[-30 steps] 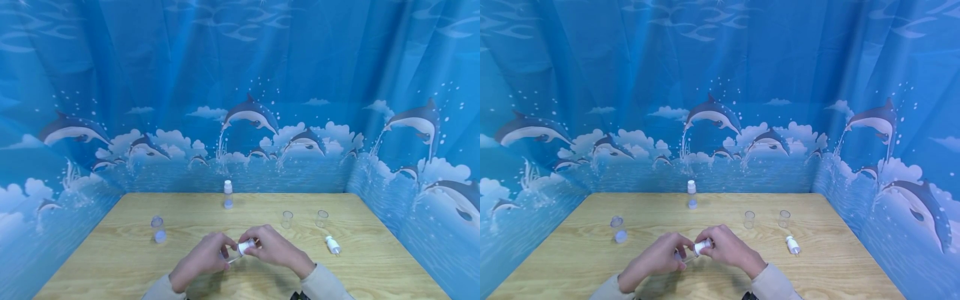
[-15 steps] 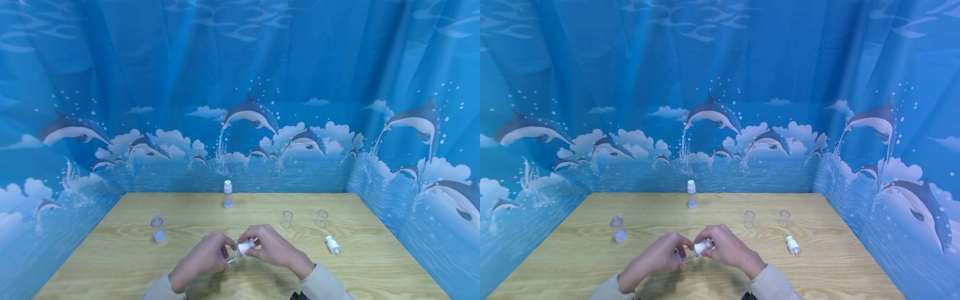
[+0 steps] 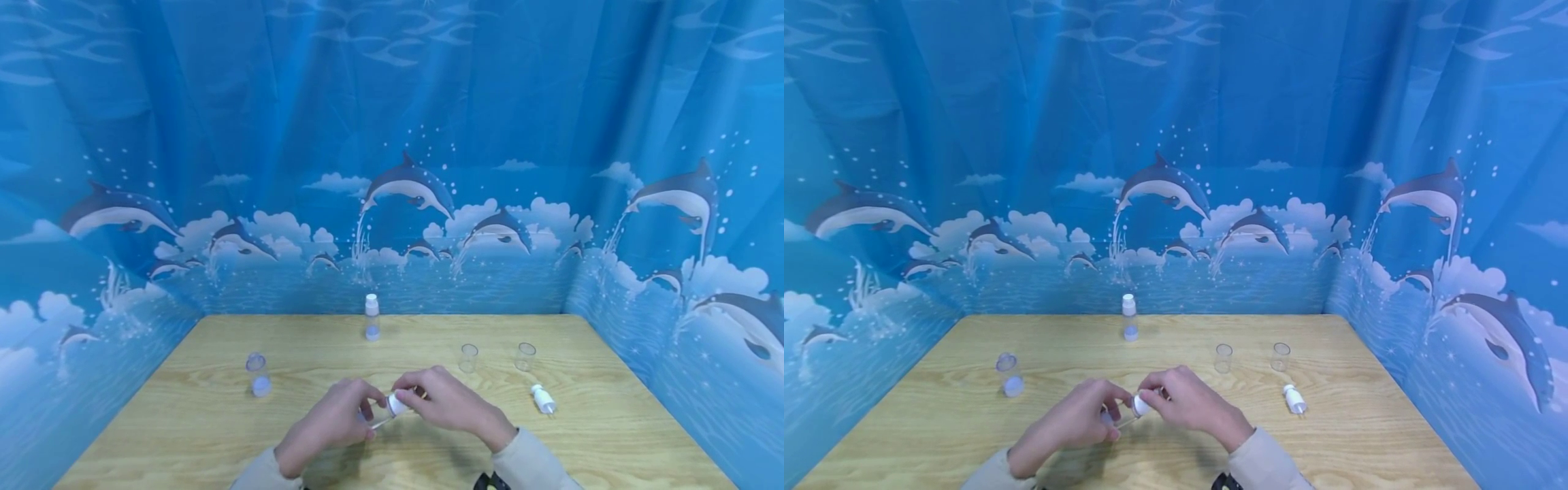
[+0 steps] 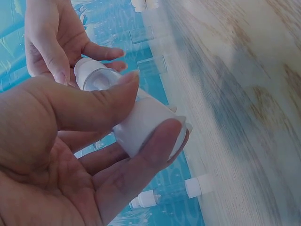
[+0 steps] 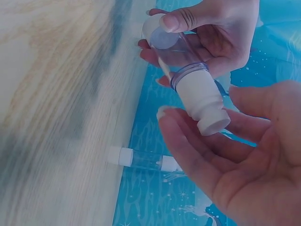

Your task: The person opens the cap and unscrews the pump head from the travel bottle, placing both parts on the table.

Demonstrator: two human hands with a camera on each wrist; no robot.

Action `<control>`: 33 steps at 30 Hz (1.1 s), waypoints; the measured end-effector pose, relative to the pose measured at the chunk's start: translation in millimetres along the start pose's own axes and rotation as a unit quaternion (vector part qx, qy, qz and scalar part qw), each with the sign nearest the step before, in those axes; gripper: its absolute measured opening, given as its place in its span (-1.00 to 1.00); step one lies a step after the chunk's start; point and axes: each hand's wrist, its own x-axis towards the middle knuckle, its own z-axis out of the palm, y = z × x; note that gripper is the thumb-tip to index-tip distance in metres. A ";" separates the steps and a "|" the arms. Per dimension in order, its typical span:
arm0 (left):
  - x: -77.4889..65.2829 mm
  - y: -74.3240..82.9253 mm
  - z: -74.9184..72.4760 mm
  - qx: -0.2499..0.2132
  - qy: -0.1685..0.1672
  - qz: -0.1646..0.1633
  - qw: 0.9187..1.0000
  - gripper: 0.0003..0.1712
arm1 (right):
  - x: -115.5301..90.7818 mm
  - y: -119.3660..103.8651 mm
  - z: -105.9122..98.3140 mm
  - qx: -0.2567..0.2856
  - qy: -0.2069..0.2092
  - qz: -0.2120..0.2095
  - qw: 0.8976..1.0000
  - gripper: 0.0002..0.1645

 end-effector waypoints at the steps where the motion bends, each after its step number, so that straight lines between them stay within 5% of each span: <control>1: 0.3 -0.1 -0.2 -0.001 -0.001 -0.001 1.000 -0.53 | 0.1 -0.1 0.3 0.006 -0.002 0.004 1.000 -0.67; 33: -1.5 -2.7 1.8 0.009 0.011 0.022 1.000 -0.51 | 1.6 -1.3 2.5 0.003 0.007 -0.028 1.000 -0.73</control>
